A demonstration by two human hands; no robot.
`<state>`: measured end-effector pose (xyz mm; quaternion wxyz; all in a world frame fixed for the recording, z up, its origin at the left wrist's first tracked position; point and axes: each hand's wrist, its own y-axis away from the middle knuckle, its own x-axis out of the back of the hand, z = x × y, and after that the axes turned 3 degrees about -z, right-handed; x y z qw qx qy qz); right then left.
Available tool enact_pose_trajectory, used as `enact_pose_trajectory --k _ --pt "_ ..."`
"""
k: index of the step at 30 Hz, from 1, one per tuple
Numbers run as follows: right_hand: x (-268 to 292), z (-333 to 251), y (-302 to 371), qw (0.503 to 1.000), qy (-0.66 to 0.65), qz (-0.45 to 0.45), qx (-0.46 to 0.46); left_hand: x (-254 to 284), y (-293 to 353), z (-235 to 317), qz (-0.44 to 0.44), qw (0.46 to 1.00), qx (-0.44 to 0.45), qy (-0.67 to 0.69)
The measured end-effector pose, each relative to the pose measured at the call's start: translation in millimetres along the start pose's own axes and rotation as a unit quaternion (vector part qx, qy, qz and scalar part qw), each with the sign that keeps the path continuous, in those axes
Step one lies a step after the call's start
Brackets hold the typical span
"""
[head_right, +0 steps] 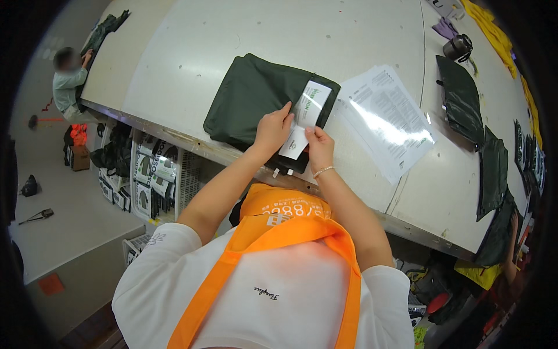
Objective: The person folds dark green garments on a white table, places instruction sheets inside, and stacks them. They then unfold a jacket, smooth it out, and adjust the collar and zipper area.
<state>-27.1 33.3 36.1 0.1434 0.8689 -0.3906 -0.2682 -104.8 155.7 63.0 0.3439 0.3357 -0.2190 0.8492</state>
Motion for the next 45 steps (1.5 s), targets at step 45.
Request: enact_pose_trajectory --k 45 --pt "25 -26 -25 0.995 0.013 -0.071 -0.067 85 0 -181 0.113 0.942 0.300 0.099"
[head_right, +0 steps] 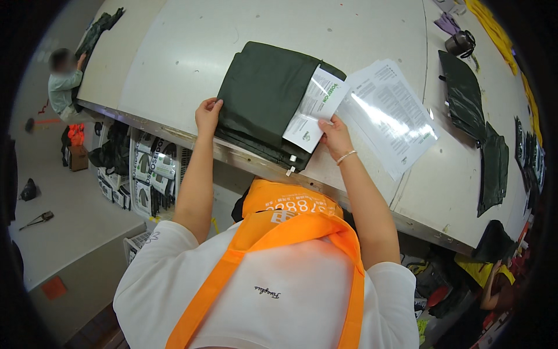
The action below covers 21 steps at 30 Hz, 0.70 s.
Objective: The person folds dark green garments on a white table, places instruction sheets inside, and stacks them. They then unfold a jacket, smooth it out, and adjust the collar and zipper area.
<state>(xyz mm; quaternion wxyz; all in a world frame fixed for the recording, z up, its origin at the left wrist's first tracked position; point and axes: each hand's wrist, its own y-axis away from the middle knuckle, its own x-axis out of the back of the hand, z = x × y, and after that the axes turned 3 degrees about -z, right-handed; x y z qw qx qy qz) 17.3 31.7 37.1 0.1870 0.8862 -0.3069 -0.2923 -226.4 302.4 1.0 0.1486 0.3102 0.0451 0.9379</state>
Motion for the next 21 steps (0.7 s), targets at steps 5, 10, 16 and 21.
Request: enact_pose_trajectory --k 5,10,16,21 --pt "2 0 -12 0.997 0.070 0.004 -0.026 11 6 25 -0.151 0.973 0.019 0.171" --pt "6 -8 -17 0.993 0.117 0.018 -0.005 31 -3 21 -0.223 0.970 0.015 0.097" --pt "7 -7 -22 0.989 0.137 -0.015 -0.046 28 8 23 -0.260 0.953 0.034 0.151" --pt "12 -11 -18 0.995 0.079 -0.033 -0.043 17 7 22 -0.260 0.958 0.031 0.116"
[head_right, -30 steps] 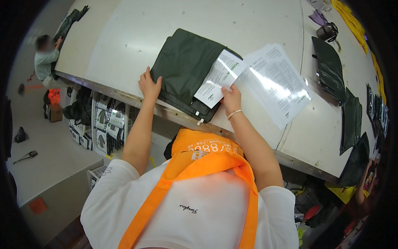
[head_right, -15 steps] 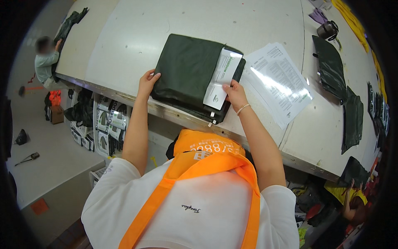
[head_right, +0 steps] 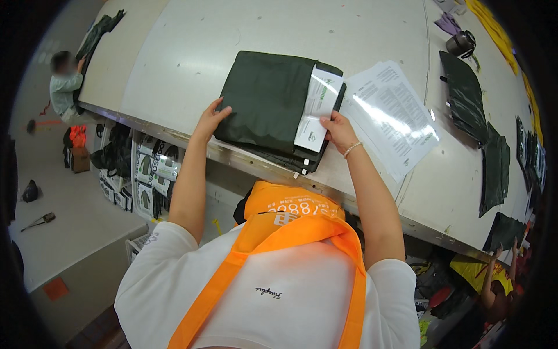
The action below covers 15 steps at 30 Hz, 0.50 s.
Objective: The person folds dark green garments on a white table, places instruction sheets inside, and stacks them. They then unfold a jacket, smooth it out, and adjust the collar and zipper area.
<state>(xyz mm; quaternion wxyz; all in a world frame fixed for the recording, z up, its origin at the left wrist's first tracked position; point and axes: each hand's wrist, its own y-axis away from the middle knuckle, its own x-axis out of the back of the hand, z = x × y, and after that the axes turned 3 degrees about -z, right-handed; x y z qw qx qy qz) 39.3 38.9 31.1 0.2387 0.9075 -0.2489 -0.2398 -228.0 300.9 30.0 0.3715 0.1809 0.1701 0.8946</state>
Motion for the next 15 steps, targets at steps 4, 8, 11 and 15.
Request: enact_pose_trajectory --k 4,8,11,15 --pt "-8 5 -9 0.999 0.017 -0.023 -0.043 -8 2 12 0.027 0.948 -0.096 -0.302" --pt "-17 4 -10 0.997 0.062 0.010 -0.033 -49 -1 30 0.160 0.833 -0.287 -0.445" --pt "-26 2 -8 0.997 0.075 0.015 -0.022 -97 -9 9 0.153 0.843 -0.175 -0.485" --pt "-28 1 7 0.997 0.058 0.053 -0.001 -92 -3 8 0.307 0.807 -0.156 -0.480"
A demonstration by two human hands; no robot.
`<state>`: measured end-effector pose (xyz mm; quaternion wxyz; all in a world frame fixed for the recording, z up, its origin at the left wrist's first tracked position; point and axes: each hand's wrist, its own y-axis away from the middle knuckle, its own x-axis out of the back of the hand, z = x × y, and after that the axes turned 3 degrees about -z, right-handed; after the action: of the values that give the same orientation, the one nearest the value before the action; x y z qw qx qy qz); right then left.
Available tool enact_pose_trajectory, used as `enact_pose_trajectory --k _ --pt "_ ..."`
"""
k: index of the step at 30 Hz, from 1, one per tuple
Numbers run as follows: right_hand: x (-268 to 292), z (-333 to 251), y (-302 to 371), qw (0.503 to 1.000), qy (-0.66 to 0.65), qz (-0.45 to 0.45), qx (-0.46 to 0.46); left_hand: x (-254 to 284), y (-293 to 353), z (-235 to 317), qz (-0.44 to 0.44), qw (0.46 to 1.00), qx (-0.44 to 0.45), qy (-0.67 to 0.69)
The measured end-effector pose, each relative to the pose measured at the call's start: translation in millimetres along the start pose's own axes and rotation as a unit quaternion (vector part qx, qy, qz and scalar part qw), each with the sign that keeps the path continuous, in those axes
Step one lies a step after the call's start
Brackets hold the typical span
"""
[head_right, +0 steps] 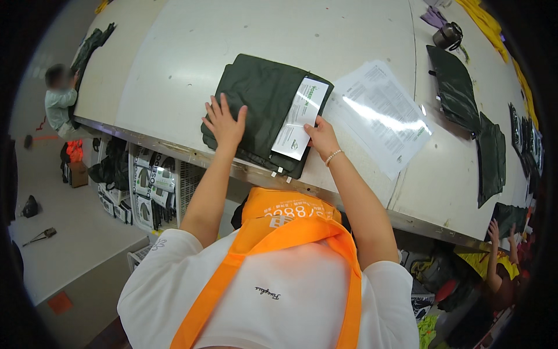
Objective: The person folds dark green garments on a white table, places instruction sheets inside, and stacks them. They then unfold a jacket, smooth it out, and adjust the collar and zipper area.
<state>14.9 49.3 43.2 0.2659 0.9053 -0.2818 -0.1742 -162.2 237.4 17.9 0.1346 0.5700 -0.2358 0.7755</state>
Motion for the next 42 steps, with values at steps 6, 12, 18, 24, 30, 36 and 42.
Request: enact_pose_trajectory --k 6,12,18,24,30,36,42 --pt "-19 19 -14 0.995 -0.094 0.007 0.033 23 31 26 -0.119 0.958 -0.250 0.078" --pt "-25 24 -11 0.993 -0.112 0.006 0.037 18 49 27 -0.026 0.963 -0.197 0.181" --pt "-22 22 3 0.987 -0.154 0.024 0.034 19 53 36 0.004 0.951 -0.250 0.181" --pt "-31 25 1 0.985 -0.168 0.012 0.032 27 60 56 0.005 0.935 -0.275 0.225" --pt "-35 30 -2 0.985 -0.163 0.026 0.044 26 62 48 -0.022 0.930 -0.243 0.275" --pt "-25 8 18 0.994 -0.098 0.049 0.013 31 64 45 -0.018 0.932 -0.214 0.292" --pt "-34 22 1 0.999 -0.031 0.002 0.027 22 70 47 -0.051 0.937 -0.220 0.268"
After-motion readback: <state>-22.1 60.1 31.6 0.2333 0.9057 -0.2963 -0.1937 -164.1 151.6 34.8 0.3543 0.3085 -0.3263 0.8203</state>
